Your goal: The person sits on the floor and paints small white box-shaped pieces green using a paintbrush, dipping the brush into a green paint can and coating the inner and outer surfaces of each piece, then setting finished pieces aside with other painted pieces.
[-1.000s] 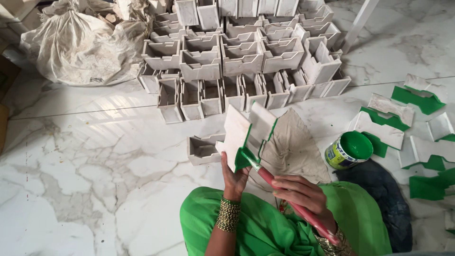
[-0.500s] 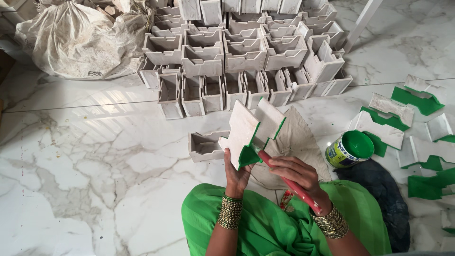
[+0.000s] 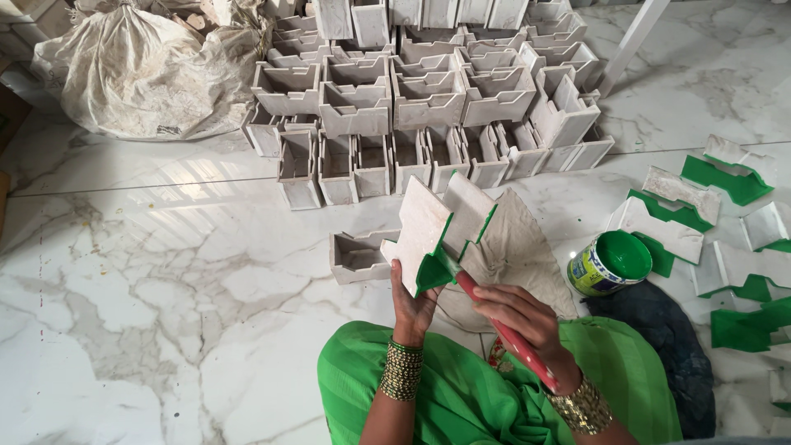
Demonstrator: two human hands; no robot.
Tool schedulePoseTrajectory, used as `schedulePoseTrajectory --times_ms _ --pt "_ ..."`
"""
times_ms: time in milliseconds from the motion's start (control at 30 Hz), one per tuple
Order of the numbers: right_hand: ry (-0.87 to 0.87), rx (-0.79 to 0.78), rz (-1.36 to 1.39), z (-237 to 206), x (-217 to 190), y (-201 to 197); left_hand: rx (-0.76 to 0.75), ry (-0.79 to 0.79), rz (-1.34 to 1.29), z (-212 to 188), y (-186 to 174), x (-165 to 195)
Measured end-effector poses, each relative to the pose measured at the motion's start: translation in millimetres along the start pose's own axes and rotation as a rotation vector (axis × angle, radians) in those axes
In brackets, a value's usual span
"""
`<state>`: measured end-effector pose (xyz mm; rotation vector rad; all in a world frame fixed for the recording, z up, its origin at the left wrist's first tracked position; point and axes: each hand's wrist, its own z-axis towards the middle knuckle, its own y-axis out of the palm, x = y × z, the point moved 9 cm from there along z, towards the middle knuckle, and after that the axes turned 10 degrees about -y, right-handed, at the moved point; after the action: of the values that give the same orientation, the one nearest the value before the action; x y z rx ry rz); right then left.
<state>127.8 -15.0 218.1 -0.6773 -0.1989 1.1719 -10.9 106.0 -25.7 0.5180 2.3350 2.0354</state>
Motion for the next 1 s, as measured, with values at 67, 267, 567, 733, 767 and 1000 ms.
schedulePoseTrajectory --times_ms 67,267,567,733,767,1000 --pt "-0.012 0.026 -0.015 -0.5 -6.5 -5.9 0.022 0.002 -0.004 0.6 -3.8 0.2" --pt "-0.035 0.015 0.049 6.8 2.7 12.0 -0.014 0.011 -0.016 0.7 -6.4 -0.3" --pt "-0.062 -0.036 0.039 7.5 13.6 26.6 -0.006 -0.01 -0.031 3.6 -9.8 -1.9" --pt "-0.068 -0.024 0.083 13.0 4.4 22.0 -0.013 0.007 -0.027 4.7 -12.9 -1.3" --pt "-0.061 -0.042 0.073 15.8 4.9 25.9 -0.017 0.008 -0.03 4.6 -13.2 -1.3" --pt "-0.026 -0.07 0.066 26.2 14.6 33.2 0.001 -0.012 -0.039 4.3 -12.2 -2.5"
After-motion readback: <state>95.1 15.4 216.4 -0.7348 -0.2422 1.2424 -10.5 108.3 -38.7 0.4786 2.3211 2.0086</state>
